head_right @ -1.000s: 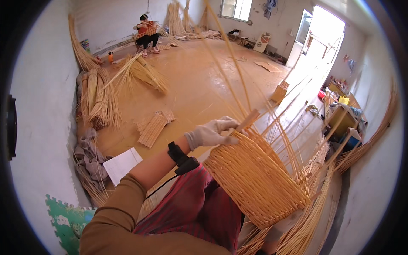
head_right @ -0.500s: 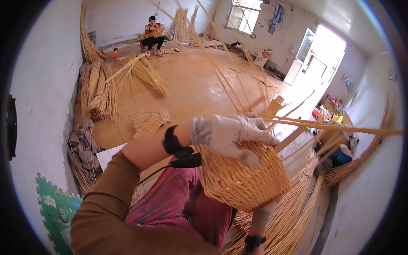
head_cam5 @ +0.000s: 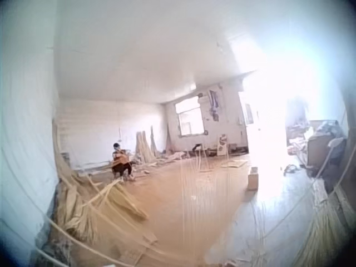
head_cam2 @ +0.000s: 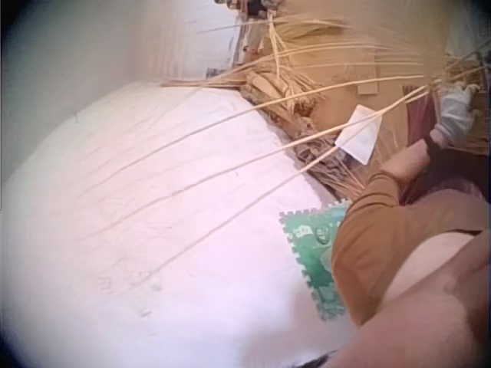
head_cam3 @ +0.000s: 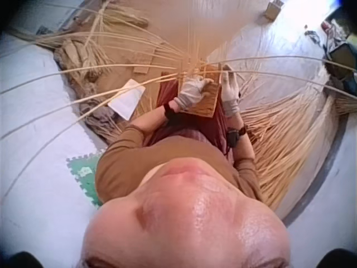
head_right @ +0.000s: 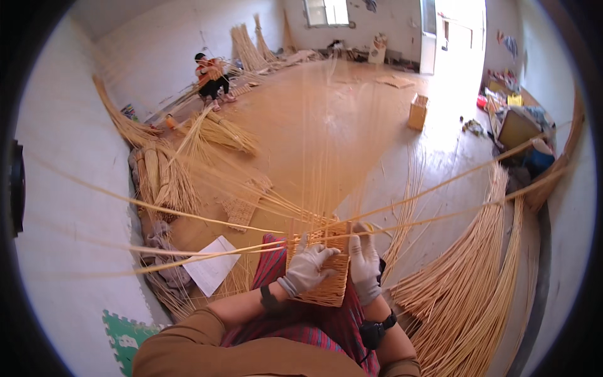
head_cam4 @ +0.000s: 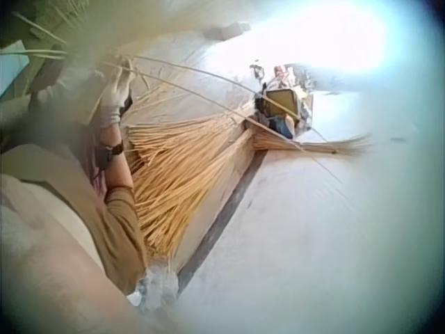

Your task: Weave a small basket using thin plant strips.

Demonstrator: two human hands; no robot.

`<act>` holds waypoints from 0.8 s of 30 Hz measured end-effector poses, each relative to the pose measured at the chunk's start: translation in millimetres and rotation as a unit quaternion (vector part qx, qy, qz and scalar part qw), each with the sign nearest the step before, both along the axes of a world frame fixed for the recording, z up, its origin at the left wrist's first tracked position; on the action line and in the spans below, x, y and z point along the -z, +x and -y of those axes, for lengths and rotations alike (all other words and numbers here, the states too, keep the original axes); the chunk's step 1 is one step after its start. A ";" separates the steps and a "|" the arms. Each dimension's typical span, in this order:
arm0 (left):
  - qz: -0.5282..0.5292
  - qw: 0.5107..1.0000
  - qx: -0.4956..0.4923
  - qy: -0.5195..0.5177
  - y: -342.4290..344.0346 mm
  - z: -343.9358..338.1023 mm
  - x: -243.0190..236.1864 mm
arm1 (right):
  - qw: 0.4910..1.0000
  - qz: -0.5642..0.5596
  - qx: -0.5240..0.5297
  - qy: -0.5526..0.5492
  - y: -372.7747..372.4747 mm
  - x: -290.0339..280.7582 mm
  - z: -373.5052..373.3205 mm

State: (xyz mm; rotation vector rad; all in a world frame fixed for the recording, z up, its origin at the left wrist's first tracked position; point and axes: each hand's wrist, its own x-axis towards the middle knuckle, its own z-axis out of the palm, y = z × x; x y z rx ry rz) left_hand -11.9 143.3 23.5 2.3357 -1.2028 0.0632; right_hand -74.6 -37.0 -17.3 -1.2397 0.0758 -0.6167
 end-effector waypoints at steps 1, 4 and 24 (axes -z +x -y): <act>-0.042 0.998 -0.005 0.050 -3.2 -6.3 8.8 | 0.997 -0.073 0.019 -0.015 0.2 4.4 -10.0; 0.050 0.998 0.016 0.031 -0.5 -24.3 16.3 | 0.998 -0.057 0.016 -0.006 5.3 27.1 -30.1; 0.096 0.992 0.070 -0.045 10.0 0.5 10.8 | 0.996 -0.073 0.056 0.013 9.1 41.8 2.4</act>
